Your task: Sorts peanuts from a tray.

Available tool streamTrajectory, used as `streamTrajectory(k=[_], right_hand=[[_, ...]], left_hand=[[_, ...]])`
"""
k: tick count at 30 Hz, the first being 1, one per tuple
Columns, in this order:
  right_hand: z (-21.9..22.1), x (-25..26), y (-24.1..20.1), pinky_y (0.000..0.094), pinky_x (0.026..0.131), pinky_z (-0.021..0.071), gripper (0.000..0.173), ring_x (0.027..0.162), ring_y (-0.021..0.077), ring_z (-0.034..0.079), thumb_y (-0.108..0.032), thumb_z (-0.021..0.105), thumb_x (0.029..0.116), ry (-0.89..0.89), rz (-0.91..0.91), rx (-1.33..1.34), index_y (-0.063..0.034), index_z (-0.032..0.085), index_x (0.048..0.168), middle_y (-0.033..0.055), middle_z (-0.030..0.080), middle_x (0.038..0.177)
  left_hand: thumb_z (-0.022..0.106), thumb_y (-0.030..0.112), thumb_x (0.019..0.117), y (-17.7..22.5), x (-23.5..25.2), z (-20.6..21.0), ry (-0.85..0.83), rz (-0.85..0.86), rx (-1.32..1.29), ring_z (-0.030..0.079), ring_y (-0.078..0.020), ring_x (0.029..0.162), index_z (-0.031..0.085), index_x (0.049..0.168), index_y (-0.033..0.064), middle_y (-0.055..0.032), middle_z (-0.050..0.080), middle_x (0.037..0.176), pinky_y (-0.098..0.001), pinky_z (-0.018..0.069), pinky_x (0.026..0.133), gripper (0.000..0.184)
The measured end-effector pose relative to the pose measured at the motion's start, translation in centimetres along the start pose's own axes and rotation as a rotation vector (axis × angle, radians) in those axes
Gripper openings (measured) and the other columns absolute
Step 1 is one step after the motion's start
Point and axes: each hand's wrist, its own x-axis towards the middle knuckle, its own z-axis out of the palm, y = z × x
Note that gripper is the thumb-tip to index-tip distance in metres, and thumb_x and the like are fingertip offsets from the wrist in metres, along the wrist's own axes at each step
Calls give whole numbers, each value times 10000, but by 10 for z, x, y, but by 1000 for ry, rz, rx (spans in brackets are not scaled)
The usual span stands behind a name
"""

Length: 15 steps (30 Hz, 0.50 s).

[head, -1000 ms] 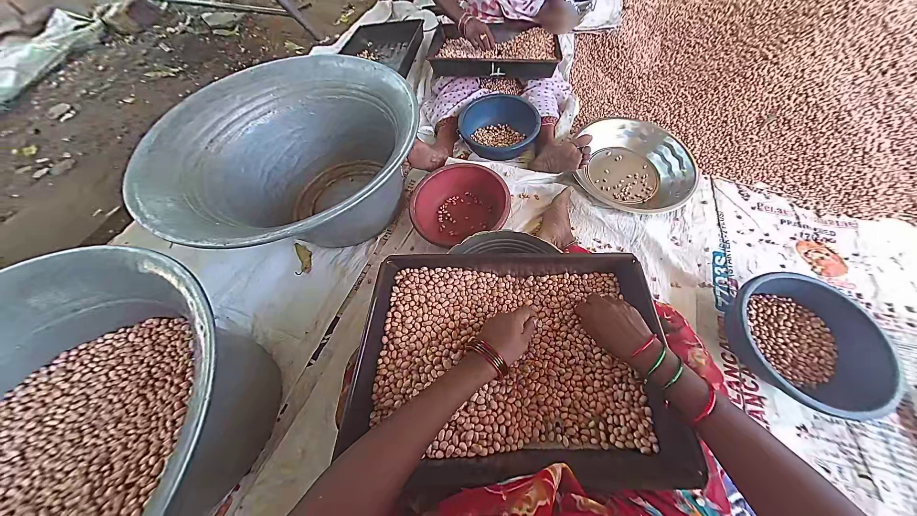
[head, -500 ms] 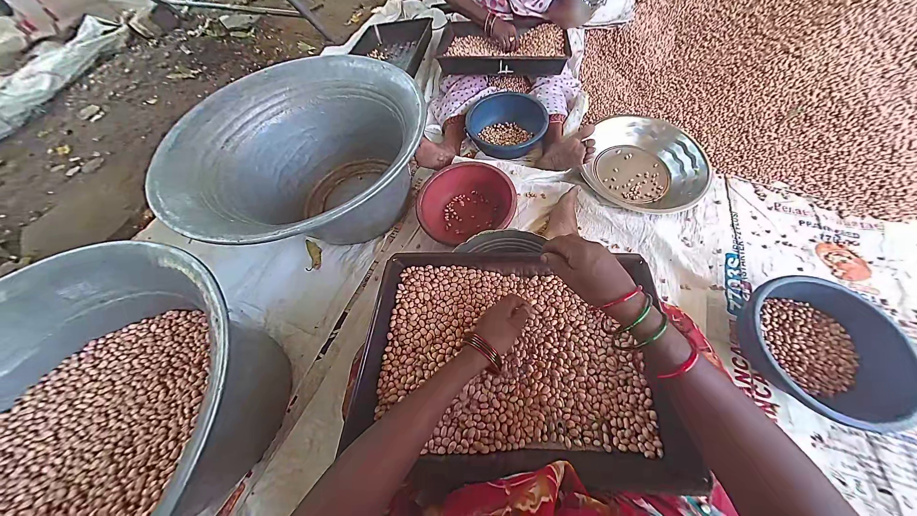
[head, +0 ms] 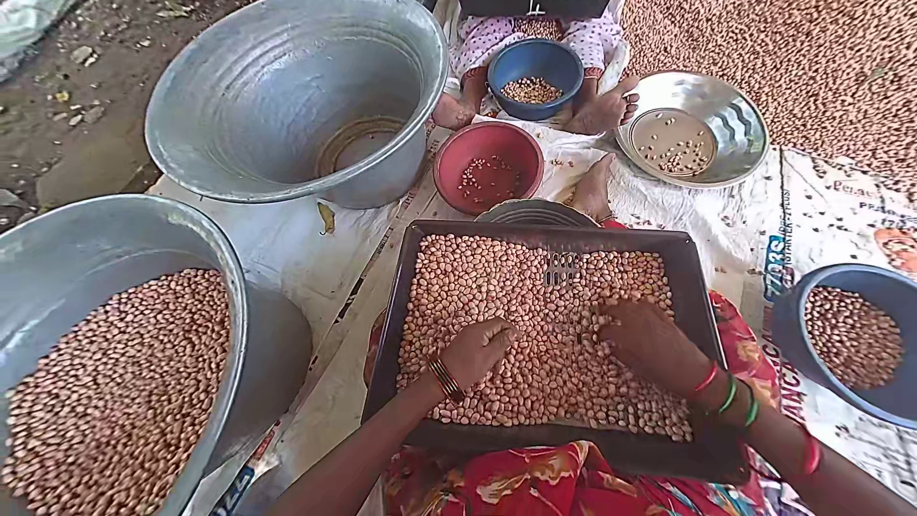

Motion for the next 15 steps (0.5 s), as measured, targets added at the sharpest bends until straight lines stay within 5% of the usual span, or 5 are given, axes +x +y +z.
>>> streamTrajectory(k=[2,5,7,10,15], right_hand=[[-23,2,6,748,1026,373,218,1306,568,514,-66,640,955,-96,153,-6,24,741,1126,308,620,1336],[-14,18,-32,720,974,448,180,1229,562,586,-59,678,925,-13,-47,75,20,763,1063,299,671,1268],[14,35,-75,682,922,515,135,1151,510,656,-44,690,899,52,-294,133,-49,784,996,238,723,1188],[36,56,-125,693,1008,457,191,1211,485,622,-39,654,947,-145,-512,170,-79,778,1087,219,699,1239],[40,32,-109,646,969,479,161,1101,446,667,-28,604,970,-370,-468,113,18,754,1005,231,718,1094]], left_hand=[[447,154,1095,2,1,2,10,6,4,431,5,548,632,1188,-39,43,506,693,-171,386,557,283],[499,126,1071,14,12,4,57,7,16,448,8,581,645,1168,-26,11,554,785,-165,398,566,232],[519,160,1064,25,23,6,62,7,162,503,-65,677,661,1185,3,-48,617,872,-251,438,655,244],[469,190,1086,40,42,10,2,-20,394,653,-290,933,639,1296,-1,-197,696,1067,-475,500,872,330],[444,225,1101,47,54,14,-71,-96,524,662,-373,1079,618,1335,15,-230,692,1152,-549,479,964,359]])
